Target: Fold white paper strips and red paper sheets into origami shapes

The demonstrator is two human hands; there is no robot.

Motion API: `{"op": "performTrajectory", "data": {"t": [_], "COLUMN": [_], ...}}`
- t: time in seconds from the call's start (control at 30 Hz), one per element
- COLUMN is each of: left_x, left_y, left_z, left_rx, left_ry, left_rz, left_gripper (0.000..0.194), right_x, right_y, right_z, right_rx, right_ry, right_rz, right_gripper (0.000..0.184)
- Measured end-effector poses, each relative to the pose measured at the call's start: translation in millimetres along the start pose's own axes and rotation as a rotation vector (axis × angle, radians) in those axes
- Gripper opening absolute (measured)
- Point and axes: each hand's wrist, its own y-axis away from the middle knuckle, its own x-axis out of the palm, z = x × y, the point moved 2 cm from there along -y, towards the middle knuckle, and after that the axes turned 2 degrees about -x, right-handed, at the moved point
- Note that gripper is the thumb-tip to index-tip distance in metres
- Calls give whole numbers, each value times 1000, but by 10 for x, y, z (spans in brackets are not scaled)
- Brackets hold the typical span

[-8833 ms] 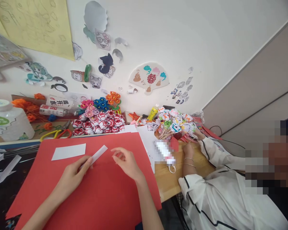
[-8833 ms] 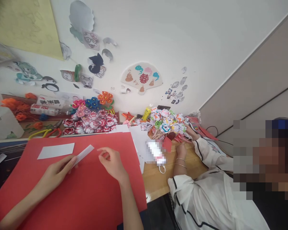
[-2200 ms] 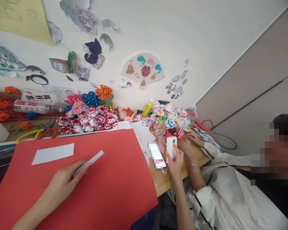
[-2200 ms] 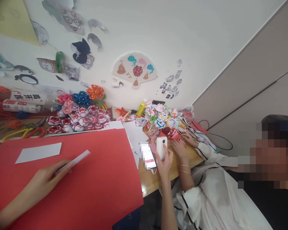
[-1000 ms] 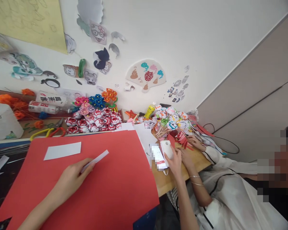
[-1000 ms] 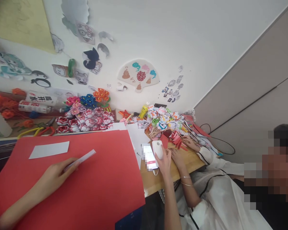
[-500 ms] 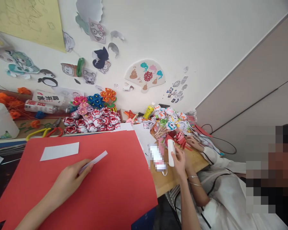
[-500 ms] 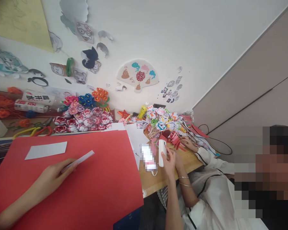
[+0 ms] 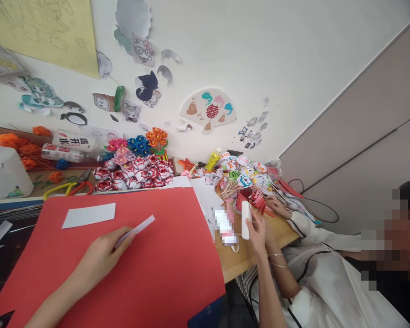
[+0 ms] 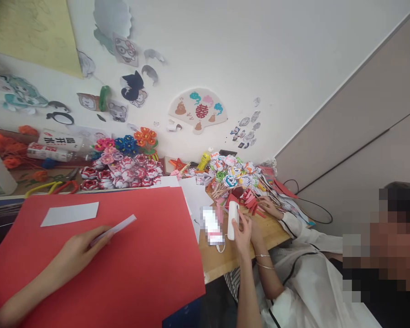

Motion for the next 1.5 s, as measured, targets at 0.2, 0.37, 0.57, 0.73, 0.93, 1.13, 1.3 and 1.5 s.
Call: {"op": "performTrajectory", "data": {"t": [0.2,0.37,0.57,0.73,0.93,1.13,1.3,1.5], "left_x": [-28,-27,-38,-36,-43,-115,-177,-205], "left_y": [3,9,19,30,52,75,79,74], "left_z": [-55,-74,-115,-133,-194,-228,-195,-222], "left_rx": [-13,-9,2,12,28,25,-6,-38], "left_ry": [6,10,-15,-10,38,141,247,312], "left_rz": [11,17,25,-5,-23,-131,-178,-139], "left_gripper": [41,41,39,37,40,46,45,46], "right_x": [-18,33,98,75,492,1607,1731,655], "right_y": [-74,-29,88,133,311,654,738,538], "right_z": [-10,0,64,296,1568,2795,3096,2672], "right_rx": [-82,-161,-217,-236,-262,74,194,239], "right_ry": [172,283,359,378,146,-479,-649,-770], "right_rz": [80,230,279,236,375,800,958,1242], "right_gripper": [58,55,54,43,37,47,40,33]}}
